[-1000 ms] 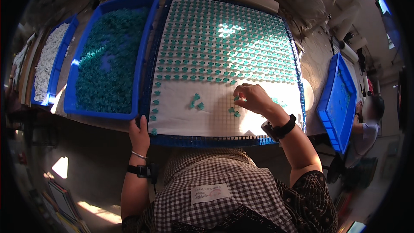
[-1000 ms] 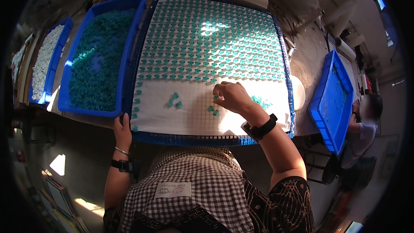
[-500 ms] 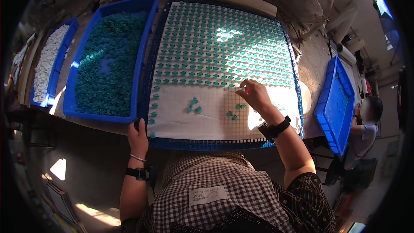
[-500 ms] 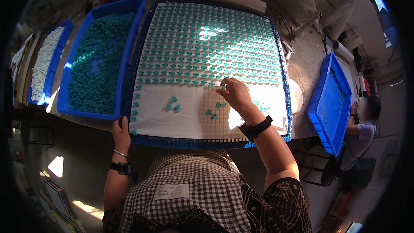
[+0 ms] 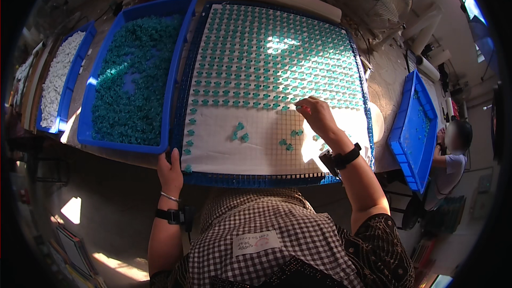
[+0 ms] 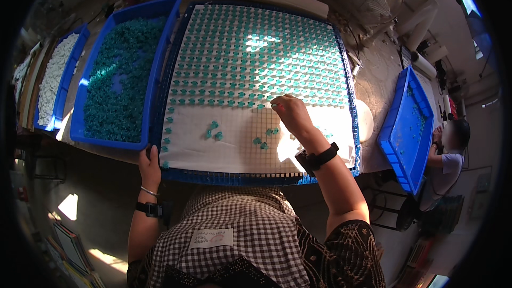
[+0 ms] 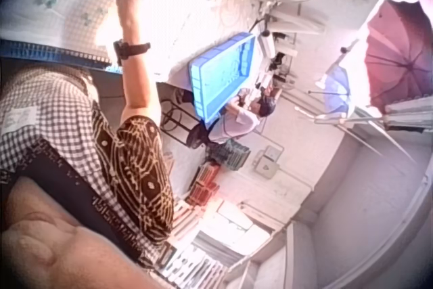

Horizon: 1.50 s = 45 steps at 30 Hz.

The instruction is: Sorting small blue plastic components and arranging them into a grid tray.

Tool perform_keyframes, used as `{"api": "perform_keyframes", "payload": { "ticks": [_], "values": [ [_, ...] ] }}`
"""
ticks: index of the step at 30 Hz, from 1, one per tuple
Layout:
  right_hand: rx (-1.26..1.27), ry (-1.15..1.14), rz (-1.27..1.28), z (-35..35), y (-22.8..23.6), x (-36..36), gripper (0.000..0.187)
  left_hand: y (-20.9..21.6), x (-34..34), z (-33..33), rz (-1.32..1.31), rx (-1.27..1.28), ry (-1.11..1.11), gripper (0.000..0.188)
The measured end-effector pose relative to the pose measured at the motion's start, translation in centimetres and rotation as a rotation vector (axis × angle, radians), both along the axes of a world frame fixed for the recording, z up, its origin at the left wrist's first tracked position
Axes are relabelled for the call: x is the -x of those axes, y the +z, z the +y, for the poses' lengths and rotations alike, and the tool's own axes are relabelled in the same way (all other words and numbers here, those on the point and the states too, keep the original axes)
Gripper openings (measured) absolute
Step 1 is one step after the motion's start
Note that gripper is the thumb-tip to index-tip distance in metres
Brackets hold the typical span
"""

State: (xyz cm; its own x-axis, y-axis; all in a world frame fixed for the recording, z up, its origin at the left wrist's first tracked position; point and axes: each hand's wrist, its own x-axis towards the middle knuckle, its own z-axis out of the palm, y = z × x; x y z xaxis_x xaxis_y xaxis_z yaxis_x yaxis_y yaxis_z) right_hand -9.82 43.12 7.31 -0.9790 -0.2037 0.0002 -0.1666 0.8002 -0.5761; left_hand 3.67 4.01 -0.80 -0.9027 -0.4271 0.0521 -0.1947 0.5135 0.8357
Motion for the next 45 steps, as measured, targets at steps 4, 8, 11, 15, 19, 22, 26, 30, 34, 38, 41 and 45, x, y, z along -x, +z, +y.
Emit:
{"api": "perform_keyframes", "payload": {
  "ticks": [4,8,11,15,19,22,26,30,34,38,41,45],
  "values": [
    [-0.066,0.032,0.031,-0.5,-0.6,0.4,0.016,0.6,0.0,0.3,-0.017,0.011,0.001,0.051],
    [-0.065,0.04,0.036,-0.4,-1.0,0.4,0.015,0.7,0.0,0.4,-0.058,-0.004,0.001,0.055],
    [-0.065,0.05,0.058,-0.2,0.0,-0.2,0.017,0.4,0.0,0.2,-0.06,0.007,0.014,0.056],
    [-0.067,0.292,-0.167,1.9,1.5,-1.4,0.022,-0.2,0.0,0.0,-0.054,0.0,0.025,0.055],
    [-0.099,0.281,-0.171,1.9,0.4,-3.2,0.021,0.3,0.1,0.2,-0.057,-0.016,0.016,0.054],
    [-0.064,0.17,-0.158,1.7,1.2,-2.9,0.017,-0.1,0.1,-0.1,-0.038,-0.007,0.007,0.052],
    [-0.2,0.069,0.004,3.2,-0.1,-1.3,0.015,0.0,0.3,0.1,-0.007,0.001,-0.009,0.05],
    [-0.177,0.067,0.014,2.9,-0.9,-1.9,0.013,0.3,0.2,0.2,-0.017,-0.012,-0.008,0.049],
    [-0.159,0.01,0.003,3.3,-1.2,-1.8,0.012,0.2,0.0,0.0,-0.028,0.003,0.001,0.05],
    [-0.146,0.111,0.015,3.0,-0.8,-1.5,0.012,0.2,-0.1,-0.1,-0.014,0.024,-0.012,0.052],
    [-0.077,0.046,0.017,2.8,-0.7,-1.2,0.013,0.3,0.0,0.2,-0.017,-0.003,-0.004,0.052],
    [-0.123,-0.092,-0.095,2.7,0.0,-0.6,0.016,0.2,0.0,0.2,-0.027,0.002,0.007,0.052]
  ]
}}
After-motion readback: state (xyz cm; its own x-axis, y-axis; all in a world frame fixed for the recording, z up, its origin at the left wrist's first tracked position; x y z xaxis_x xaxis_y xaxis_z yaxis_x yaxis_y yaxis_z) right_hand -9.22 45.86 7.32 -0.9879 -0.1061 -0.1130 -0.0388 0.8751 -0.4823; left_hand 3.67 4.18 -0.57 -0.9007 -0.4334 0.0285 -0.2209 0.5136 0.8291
